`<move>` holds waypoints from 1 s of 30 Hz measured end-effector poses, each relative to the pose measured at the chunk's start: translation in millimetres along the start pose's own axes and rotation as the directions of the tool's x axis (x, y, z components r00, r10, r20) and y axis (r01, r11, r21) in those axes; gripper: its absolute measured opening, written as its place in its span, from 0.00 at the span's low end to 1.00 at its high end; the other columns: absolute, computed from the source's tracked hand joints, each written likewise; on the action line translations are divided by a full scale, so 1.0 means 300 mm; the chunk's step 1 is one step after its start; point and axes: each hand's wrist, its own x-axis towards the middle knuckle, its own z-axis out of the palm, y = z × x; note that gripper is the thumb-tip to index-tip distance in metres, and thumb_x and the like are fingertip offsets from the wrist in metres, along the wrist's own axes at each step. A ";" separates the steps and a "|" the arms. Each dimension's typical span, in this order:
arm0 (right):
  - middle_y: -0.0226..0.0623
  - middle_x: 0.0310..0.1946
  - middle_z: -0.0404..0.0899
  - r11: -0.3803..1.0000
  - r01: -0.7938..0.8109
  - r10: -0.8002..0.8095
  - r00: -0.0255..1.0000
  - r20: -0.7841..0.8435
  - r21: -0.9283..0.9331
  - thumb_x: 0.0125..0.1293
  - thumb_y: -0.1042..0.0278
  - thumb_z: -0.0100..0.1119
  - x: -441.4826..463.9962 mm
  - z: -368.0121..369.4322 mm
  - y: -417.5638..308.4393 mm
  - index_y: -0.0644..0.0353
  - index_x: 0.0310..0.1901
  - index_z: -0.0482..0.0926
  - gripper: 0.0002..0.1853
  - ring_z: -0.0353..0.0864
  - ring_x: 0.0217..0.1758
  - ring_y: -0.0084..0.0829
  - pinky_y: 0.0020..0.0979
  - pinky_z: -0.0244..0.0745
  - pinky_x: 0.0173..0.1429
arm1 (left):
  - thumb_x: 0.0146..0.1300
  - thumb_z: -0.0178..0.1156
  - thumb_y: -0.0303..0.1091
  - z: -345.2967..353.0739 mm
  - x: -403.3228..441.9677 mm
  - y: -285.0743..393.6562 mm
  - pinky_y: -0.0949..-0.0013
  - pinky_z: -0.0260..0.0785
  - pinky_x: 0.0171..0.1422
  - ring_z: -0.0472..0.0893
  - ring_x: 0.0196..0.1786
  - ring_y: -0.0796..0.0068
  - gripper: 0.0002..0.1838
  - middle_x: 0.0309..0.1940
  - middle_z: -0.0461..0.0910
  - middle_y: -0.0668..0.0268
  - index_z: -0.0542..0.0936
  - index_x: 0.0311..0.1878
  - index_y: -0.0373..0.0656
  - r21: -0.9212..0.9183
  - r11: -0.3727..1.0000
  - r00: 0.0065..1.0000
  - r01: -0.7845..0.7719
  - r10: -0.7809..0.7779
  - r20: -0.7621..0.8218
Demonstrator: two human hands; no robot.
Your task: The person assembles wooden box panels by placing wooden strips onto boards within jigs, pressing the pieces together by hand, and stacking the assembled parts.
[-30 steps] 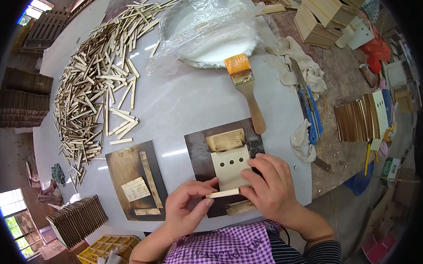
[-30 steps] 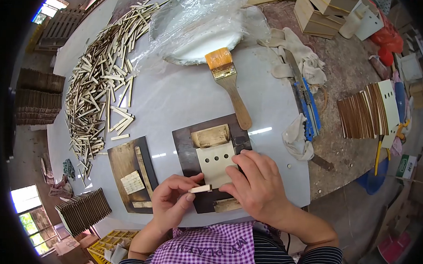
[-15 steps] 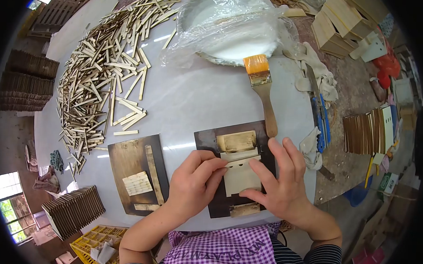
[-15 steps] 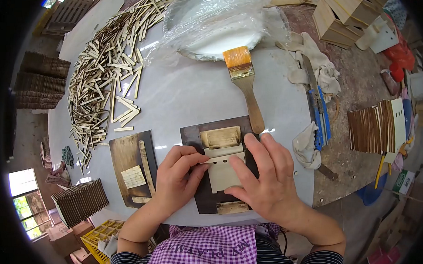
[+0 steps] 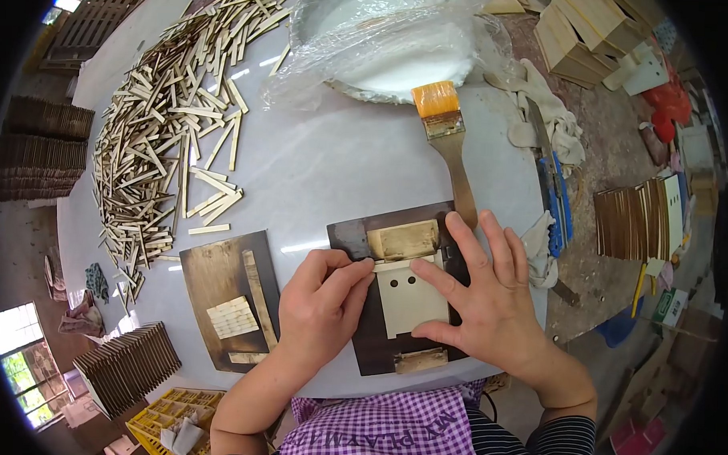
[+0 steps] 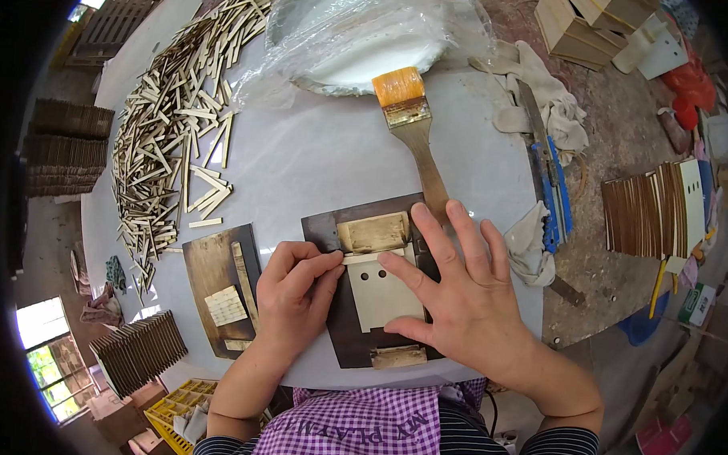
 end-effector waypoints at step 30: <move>0.51 0.81 0.54 0.999 -0.027 0.035 0.985 -0.171 0.048 0.48 0.31 0.73 -0.034 0.041 0.013 0.48 0.64 0.82 0.43 0.43 0.85 0.60 0.70 0.39 0.79 | 0.62 0.69 0.58 0.009 -0.057 0.136 0.41 0.58 0.73 0.68 0.70 0.45 0.41 0.63 0.68 0.52 0.76 0.71 0.40 0.416 0.900 0.947 -0.132 -0.009 0.320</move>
